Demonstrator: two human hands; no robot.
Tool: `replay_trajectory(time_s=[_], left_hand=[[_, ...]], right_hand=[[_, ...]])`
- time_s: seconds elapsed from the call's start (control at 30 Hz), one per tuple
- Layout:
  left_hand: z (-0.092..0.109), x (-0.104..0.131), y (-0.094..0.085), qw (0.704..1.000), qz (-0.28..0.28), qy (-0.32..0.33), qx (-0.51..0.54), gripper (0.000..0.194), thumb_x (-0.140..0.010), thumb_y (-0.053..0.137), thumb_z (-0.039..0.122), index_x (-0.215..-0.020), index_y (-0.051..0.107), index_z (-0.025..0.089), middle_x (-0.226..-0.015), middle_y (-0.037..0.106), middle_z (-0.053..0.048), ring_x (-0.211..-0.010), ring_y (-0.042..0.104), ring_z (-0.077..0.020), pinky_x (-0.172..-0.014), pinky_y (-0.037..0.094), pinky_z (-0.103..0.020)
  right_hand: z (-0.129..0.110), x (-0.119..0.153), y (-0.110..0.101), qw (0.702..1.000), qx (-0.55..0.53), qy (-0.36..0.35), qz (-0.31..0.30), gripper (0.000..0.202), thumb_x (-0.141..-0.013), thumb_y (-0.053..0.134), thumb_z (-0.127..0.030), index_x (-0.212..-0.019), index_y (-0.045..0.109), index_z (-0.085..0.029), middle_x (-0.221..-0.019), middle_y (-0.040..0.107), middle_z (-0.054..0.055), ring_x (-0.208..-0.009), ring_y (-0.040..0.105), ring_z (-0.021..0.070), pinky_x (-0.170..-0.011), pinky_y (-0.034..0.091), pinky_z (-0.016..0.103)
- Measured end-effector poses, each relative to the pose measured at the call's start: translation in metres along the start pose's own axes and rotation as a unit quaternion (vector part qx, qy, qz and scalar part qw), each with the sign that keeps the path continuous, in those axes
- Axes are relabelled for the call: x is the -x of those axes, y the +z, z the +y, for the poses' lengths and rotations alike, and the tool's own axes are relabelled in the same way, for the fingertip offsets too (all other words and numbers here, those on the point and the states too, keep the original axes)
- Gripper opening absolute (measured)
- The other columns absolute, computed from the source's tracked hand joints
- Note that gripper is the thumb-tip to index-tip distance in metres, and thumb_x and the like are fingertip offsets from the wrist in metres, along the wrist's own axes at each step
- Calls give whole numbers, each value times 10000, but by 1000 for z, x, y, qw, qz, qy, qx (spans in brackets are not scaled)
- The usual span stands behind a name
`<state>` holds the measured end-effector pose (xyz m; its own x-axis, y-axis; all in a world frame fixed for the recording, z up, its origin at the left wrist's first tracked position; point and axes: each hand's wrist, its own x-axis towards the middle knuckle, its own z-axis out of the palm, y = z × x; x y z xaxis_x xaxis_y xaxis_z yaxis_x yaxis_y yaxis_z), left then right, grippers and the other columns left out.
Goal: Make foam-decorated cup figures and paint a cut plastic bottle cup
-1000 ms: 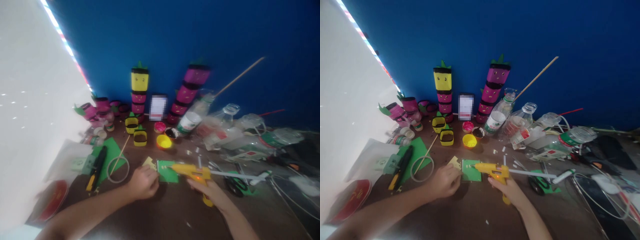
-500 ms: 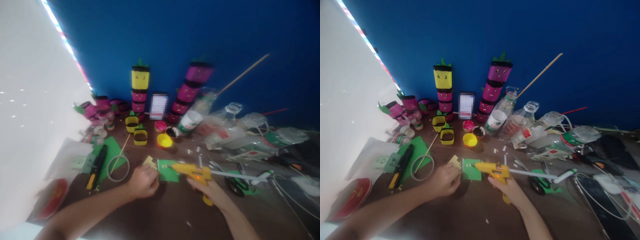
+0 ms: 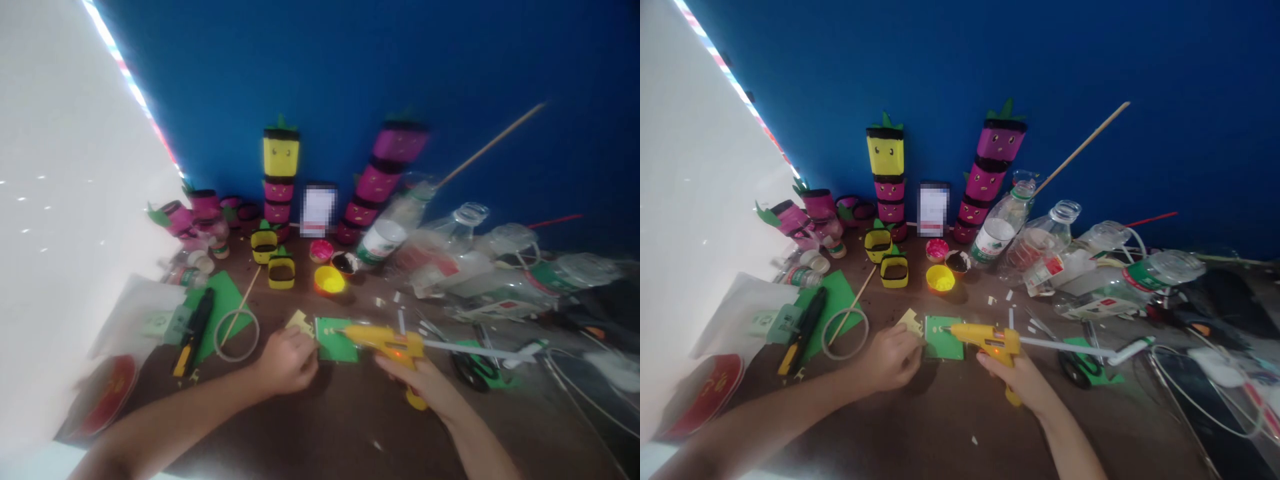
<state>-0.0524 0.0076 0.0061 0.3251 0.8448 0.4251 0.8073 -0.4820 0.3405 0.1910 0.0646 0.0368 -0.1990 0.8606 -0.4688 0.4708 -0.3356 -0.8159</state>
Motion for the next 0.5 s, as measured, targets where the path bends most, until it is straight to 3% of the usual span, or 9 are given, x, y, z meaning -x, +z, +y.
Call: replay_trajectory(time_s=[0.3,0.5], left_hand=[[-1,0,0,1000,-6,-5,5,97,-732,494,139,-751,578,181,-603,594,-21,-606,517,-168,-512,347,-267],[-1,1,2,1000,-3,-4,3,103,-737,488,139,-764,576,186,-605,584,-21,-608,512,-170,-505,344,-268]], right_hand=[[1,-2,-1,1000,6,7,-2,382,-598,670,-483,-838,642,-186,-575,544,-16,-544,458,130,-543,380,275],[0,1,-1,1000,-7,-1,-15,394,-589,674,-525,-814,637,-203,-689,631,25,-679,565,185,-651,446,302]])
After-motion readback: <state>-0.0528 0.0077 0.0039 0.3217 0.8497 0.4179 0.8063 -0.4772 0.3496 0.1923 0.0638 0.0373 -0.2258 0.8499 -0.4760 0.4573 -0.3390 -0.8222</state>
